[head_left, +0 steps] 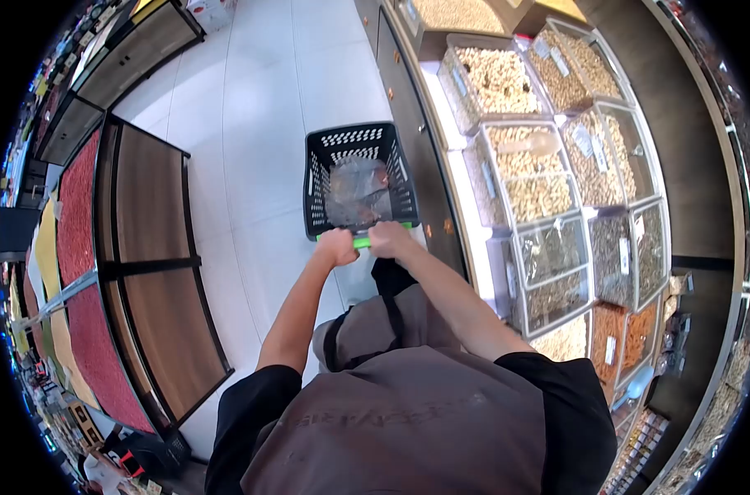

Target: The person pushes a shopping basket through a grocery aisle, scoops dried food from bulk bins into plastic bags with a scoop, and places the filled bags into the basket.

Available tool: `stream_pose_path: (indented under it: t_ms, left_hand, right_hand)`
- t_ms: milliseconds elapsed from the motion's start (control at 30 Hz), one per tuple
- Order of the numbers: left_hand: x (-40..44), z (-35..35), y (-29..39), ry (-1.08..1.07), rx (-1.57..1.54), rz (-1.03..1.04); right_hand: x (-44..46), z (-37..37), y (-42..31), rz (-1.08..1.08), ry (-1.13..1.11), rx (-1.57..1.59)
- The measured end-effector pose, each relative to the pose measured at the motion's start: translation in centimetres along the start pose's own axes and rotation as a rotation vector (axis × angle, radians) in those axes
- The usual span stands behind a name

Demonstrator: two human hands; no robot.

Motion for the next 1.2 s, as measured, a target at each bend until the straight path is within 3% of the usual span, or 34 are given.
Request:
stream_pose_path:
  t_ms: [200, 433, 867, 1200]
  left_hand:
    - [6.5, -3.3, -2.7, -0.002, 0.019, -0.03]
    - [12.4, -7.7, -4.3, -0.027, -0.01, -0.051]
    - [26.0, -15.4, -10.0, -0.055, -0.101, 0.088]
    - [31.1, -21.2, -12.4, -0.122, -0.117, 0.123]
  right_hand:
    - [6.2, -3.1, 2.5, -0.083, 0.091, 0.003]
    - [12.5, -6.3, 5.0, -0.09, 0.022, -0.013]
    - [26.6, -12.9, 10.1, 0.003, 0.0, -0.1]
    - [33.3, -16.5, 11.5, 0.114, -0.068, -0.127]
Point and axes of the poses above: each hand's wrist, its own x-axis towards the middle knuckle, its own z-axis out of the palm, y = z × x, the point moved 6 cm from there along x, towards the middle knuckle, and after that the axes turned 8 degrees about y, right-handed, at the moved point
